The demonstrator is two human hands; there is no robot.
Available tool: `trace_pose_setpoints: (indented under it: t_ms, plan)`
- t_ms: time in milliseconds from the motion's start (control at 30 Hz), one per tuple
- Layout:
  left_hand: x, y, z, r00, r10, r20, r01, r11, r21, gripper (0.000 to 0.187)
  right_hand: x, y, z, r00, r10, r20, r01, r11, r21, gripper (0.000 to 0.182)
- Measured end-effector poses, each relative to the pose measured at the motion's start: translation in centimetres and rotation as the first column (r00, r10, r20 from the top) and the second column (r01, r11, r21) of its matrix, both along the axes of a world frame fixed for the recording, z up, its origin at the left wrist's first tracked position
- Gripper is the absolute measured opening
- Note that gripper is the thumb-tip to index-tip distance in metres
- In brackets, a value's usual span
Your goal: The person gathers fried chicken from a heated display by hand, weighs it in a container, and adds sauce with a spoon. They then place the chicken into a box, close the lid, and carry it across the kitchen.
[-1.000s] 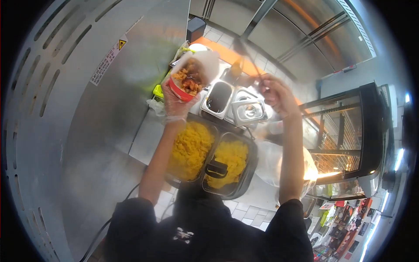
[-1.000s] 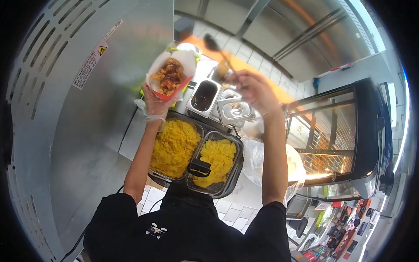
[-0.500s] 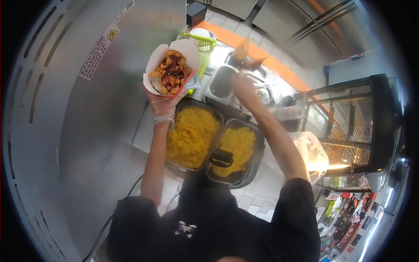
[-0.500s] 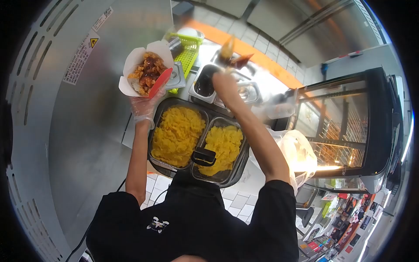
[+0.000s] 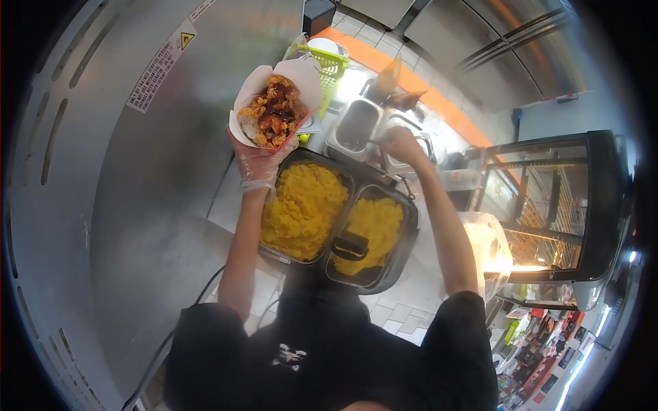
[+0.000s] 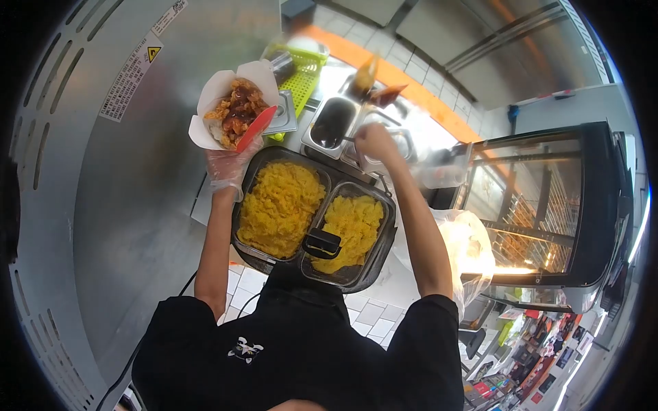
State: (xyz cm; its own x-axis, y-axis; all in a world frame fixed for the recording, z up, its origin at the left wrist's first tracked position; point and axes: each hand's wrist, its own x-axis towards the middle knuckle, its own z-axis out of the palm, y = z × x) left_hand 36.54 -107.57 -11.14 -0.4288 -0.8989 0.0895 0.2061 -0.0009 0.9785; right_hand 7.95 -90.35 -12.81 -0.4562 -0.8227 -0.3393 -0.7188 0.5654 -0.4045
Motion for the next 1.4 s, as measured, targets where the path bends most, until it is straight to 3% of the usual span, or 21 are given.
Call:
trace_pose_setpoints:
  t_ms: [33, 100, 133, 167, 200, 233, 267, 333, 400, 567, 667, 733, 800, 1033, 1100, 1367, 1400]
  plan:
    - [0.0, 0.2, 0.6, 0.999, -0.043, -0.033, 0.046, 0.994, 0.095, 0.104, -0.3, 0.9, 0.0, 0.996, -0.017, 0.083, 0.026, 0.994, -0.109, 0.017]
    - [-0.1, 0.5, 0.8, 0.999, -0.033, -0.017, 0.034, 0.995, 0.095, 0.105, -0.3, 1.8, 0.4, 0.968, -0.065, 0.244, 0.126, 0.962, -0.241, 0.018]
    - [-0.3, 0.5, 0.9, 1.000, -0.023, -0.001, 0.023, 0.995, 0.094, 0.106, -0.2, 2.1, 0.9, 0.968, -0.067, 0.242, 0.128, 0.961, -0.245, 0.018]
    - [-0.4, 0.5, 0.6, 1.000, -0.025, -0.003, 0.025, 0.996, 0.090, 0.106, -0.2, 2.7, 1.6, 0.910, -0.199, 0.365, 0.264, 0.955, -0.137, 0.017]
    - [-0.6, 0.5, 0.2, 0.999, 0.004, -0.043, -0.003, 1.000, 0.030, 0.093, 0.2, 2.9, 2.5, 0.820, -0.331, 0.466, 0.381, 0.925, -0.015, 0.016]
    - [-0.7, 0.5, -0.3, 0.996, 0.030, -0.084, -0.033, 0.999, -0.027, 0.082, 0.1, 3.4, 2.5, 0.821, -0.331, 0.466, 0.384, 0.923, -0.019, 0.016]
    - [-0.9, 0.4, -0.7, 0.996, 0.027, -0.087, -0.030, 0.999, -0.031, 0.082, -0.1, 4.0, 2.3, 0.772, -0.333, 0.542, 0.406, 0.914, -0.017, 0.015]
    - [-1.2, 0.3, -0.8, 0.997, -0.001, -0.074, -0.001, 1.000, -0.017, 0.090, -0.3, 4.7, 2.0, 0.718, -0.327, 0.614, 0.428, 0.903, -0.019, 0.015]
    - [-1.5, 0.1, -0.7, 0.998, -0.028, -0.061, 0.028, 1.000, -0.002, 0.098, -0.2, 5.5, 1.8, 0.575, -0.270, 0.772, 0.524, 0.847, -0.094, 0.015]
    - [-3.3, 0.7, 0.1, 0.993, -0.043, -0.106, 0.047, 0.998, 0.033, 0.097, -0.1, 6.3, 3.5, 0.539, -0.232, 0.810, 0.623, 0.757, -0.198, 0.019]
    - [-4.4, 0.9, 0.3, 0.996, -0.022, -0.090, 0.017, 0.998, -0.059, 0.093, -0.2, 6.3, 5.3, 0.552, -0.194, 0.811, 0.639, 0.723, -0.263, 0.017]
    - [-5.1, 1.0, 0.4, 0.978, -0.070, -0.195, 0.089, 0.992, 0.090, 0.093, -0.4, 6.1, 5.8, 0.566, -0.179, 0.805, 0.650, 0.698, -0.302, 0.014]
    - [-5.6, 1.2, 0.7, 0.986, -0.044, -0.162, 0.049, 0.998, 0.028, 0.093, -0.3, 5.9, 6.1, 0.576, -0.134, 0.807, 0.644, 0.682, -0.346, 0.015]
    - [-7.1, 1.8, 1.0, 0.977, -0.019, -0.210, 0.003, 0.997, -0.080, 0.093, 1.0, 5.5, 1.2, 0.637, -0.225, 0.737, 0.564, 0.787, -0.248, 0.017]
    - [-7.4, 1.7, 0.4, 0.977, -0.016, -0.213, -0.004, 0.996, -0.093, 0.093, 1.8, 5.2, 1.0, 0.507, -0.258, 0.822, 0.658, 0.733, -0.175, 0.017]
    - [-8.3, 2.1, 1.1, 0.993, 0.039, -0.108, -0.056, 0.986, -0.157, 0.090, 0.1, 6.3, 7.9, 0.559, -0.117, 0.821, 0.658, 0.665, -0.353, 0.018]
    - [-8.3, 2.7, 3.3, 0.974, -0.026, -0.225, 0.043, 0.997, 0.068, 0.090, -0.1, 6.3, 9.4, 0.562, -0.119, 0.819, 0.660, 0.661, -0.357, 0.018]
